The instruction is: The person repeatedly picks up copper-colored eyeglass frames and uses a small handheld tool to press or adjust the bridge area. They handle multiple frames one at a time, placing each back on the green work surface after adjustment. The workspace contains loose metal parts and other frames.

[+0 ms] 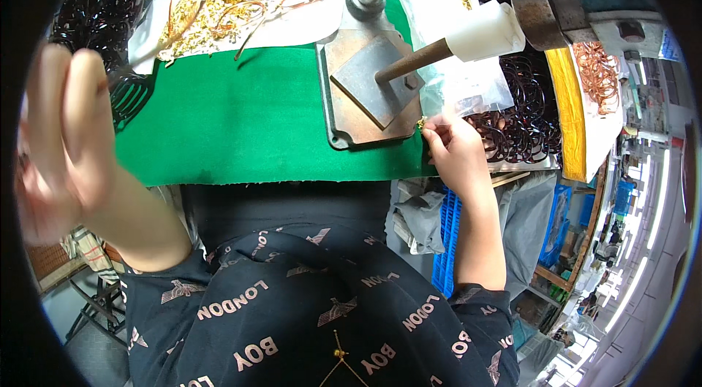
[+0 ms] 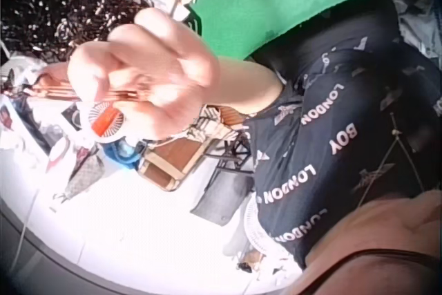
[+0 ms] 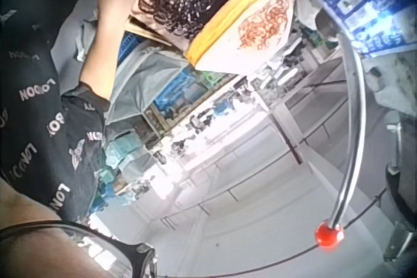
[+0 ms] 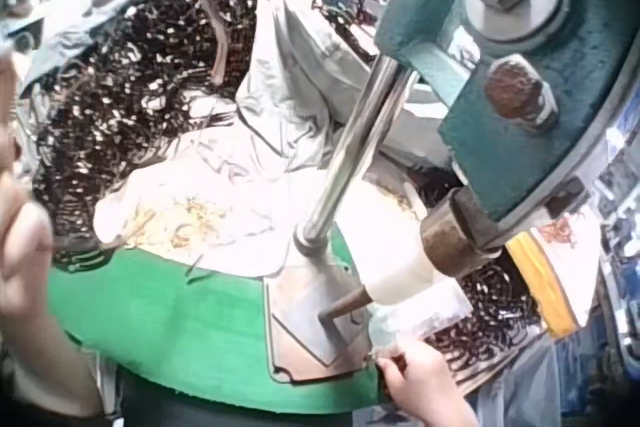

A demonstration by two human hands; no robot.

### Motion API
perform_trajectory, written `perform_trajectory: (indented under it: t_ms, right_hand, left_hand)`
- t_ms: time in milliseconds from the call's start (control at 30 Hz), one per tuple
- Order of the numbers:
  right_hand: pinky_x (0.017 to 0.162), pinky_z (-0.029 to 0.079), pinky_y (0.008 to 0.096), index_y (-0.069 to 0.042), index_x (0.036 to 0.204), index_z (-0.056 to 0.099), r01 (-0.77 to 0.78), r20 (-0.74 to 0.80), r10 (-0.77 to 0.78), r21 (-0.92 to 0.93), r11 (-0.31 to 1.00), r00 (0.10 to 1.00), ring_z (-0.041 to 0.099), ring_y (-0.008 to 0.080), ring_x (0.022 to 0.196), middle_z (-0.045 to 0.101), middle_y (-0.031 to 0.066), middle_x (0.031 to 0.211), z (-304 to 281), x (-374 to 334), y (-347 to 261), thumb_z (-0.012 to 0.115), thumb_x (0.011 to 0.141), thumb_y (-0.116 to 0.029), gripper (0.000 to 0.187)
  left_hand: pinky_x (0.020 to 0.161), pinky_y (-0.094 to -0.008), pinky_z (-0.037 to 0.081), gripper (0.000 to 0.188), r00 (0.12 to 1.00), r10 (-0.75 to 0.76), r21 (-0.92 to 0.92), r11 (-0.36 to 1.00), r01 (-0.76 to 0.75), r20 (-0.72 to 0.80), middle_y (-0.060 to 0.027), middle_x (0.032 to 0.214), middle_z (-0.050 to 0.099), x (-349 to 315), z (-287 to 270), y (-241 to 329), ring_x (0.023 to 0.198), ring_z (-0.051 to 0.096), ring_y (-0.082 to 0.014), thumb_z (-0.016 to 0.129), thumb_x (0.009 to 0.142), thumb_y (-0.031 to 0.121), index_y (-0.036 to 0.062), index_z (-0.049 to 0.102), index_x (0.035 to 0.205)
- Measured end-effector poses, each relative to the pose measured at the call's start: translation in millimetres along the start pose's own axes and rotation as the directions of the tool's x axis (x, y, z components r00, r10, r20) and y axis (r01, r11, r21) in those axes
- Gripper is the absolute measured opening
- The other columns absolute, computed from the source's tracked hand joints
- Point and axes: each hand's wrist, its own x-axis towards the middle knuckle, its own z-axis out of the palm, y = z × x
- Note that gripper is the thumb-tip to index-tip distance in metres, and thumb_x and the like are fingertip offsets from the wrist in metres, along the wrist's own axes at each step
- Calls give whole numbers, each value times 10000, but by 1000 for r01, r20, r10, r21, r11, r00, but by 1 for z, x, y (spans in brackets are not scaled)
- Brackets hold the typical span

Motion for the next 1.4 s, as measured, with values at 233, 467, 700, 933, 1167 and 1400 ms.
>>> perform_trajectory:
  t_ms: [233, 467, 700, 933, 1167, 1400]
  right_hand:
    - [645, 477, 373, -10, 850, 576, -15, 10, 16, -41, 999, 1000, 591, 329, 706, 604, 166, 783, 0, 1, -2, 616, 775, -51, 95]
    - [648, 458, 435, 4, 822, 528, 148, 19, -151, -339, 929, 988, 562, 390, 747, 564, 221, 777, -2, -7, -22, 555, 808, -53, 65]
    - [763, 460, 247, 26, 871, 551, 135, -52, -133, 654, 744, 990, 586, 130, 834, 611, 94, 888, -36, -33, -127, 564, 814, 11, 60]
    - [730, 476, 227, 26, 835, 559, 241, -172, -170, 608, 756, 970, 597, 124, 757, 615, 91, 861, -24, -27, -143, 608, 751, 61, 103]
    - [672, 477, 262, 30, 802, 598, 285, -243, -205, 363, 887, 948, 620, 182, 725, 633, 103, 787, -36, -32, -155, 639, 724, 66, 96]
    - [684, 470, 253, 42, 831, 622, 338, -287, -234, 397, 853, 929, 618, 177, 746, 643, 113, 808, -47, -30, -155, 656, 721, 77, 121]
  left_hand:
    - [434, -180, 349, 760, 873, 105, 475, 866, 155, -476, -106, 1128, 465, -26, 62, -43, 559, 464, -59, 743, 670, 43, 47, 318, 1299]
    - [501, -189, 458, 989, 775, 25, 477, 800, 363, -632, -263, 1260, 431, -18, 91, -108, 791, 582, -197, 692, 631, -109, 172, 121, 1388]
    - [700, -276, 544, 879, 829, 64, 529, 797, 293, -555, -287, 1331, 311, -16, 95, -143, 1133, 482, -313, 609, 717, -129, 163, 96, 1369]
    - [724, -291, 550, 799, 867, 161, 662, 715, 226, -471, -293, 1325, 317, -14, 92, -145, 1167, 462, -344, 613, 710, -122, 120, 191, 1344]
    - [749, -299, 544, 831, 815, 146, 525, 824, 213, -561, -258, 1341, 314, -11, 95, -152, 1195, 432, -326, 612, 725, -99, 135, 137, 1366]
    - [884, -345, 485, 857, 746, 53, 238, 961, 143, -663, -206, 1351, 324, 8, 98, -156, 1254, 353, -317, 614, 750, -57, 155, 79, 1384]
